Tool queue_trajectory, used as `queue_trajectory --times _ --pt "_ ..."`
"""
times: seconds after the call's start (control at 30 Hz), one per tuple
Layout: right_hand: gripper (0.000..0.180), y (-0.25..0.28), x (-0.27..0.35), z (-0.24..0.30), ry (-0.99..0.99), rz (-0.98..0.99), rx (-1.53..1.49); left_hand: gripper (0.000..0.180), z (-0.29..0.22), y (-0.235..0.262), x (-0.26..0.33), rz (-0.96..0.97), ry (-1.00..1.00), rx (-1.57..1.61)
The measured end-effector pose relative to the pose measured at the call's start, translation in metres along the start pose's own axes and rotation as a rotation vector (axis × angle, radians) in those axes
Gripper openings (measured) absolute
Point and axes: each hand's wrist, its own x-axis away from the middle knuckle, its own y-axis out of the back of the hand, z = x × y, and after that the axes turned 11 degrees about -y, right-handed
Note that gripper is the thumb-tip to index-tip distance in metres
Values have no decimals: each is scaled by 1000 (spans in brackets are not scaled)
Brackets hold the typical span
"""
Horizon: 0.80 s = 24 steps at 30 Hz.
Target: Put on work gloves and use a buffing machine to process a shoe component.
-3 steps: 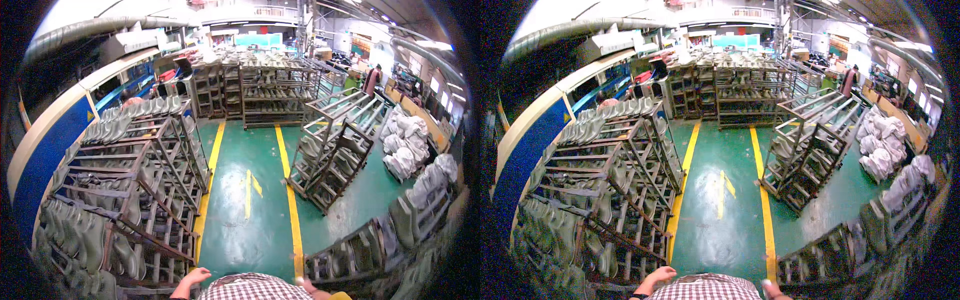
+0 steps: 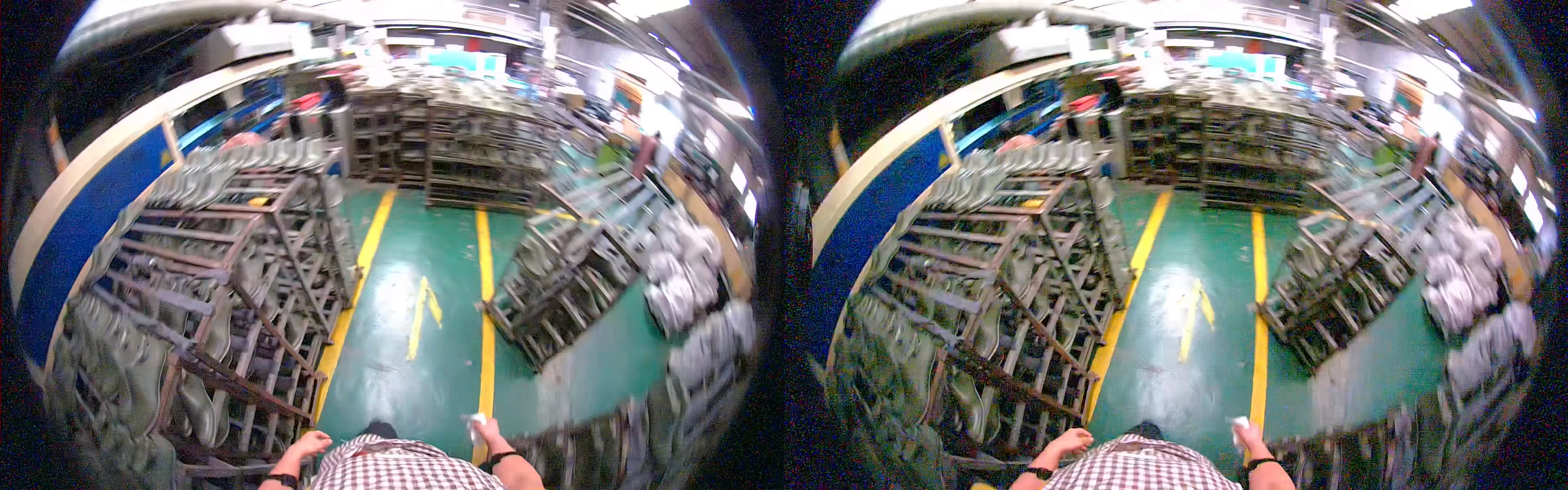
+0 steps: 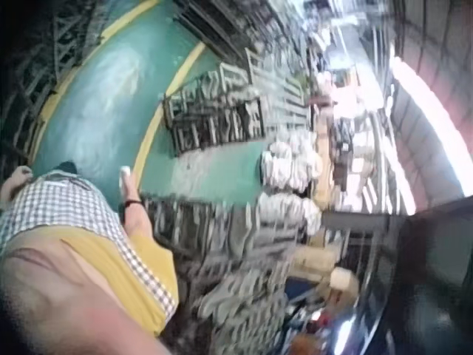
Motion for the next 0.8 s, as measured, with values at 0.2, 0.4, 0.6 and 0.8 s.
queue_trajectory --times 0.2,0.4,0.6,0.8 --pt "39 36 -173 262 340 50 -629 35 6 38 -120 101 211 -155" --pt "53 16 -299 245 -1 5 -79 48 -105 117 -306 206 -6 -378" --pt "46 39 -396 287 -144 172 -12 33 -357 135 -537 203 -90 -89" --pt "40 75 -553 495 -30 270 -18 54 -528 126 -698 336 -77 -133"
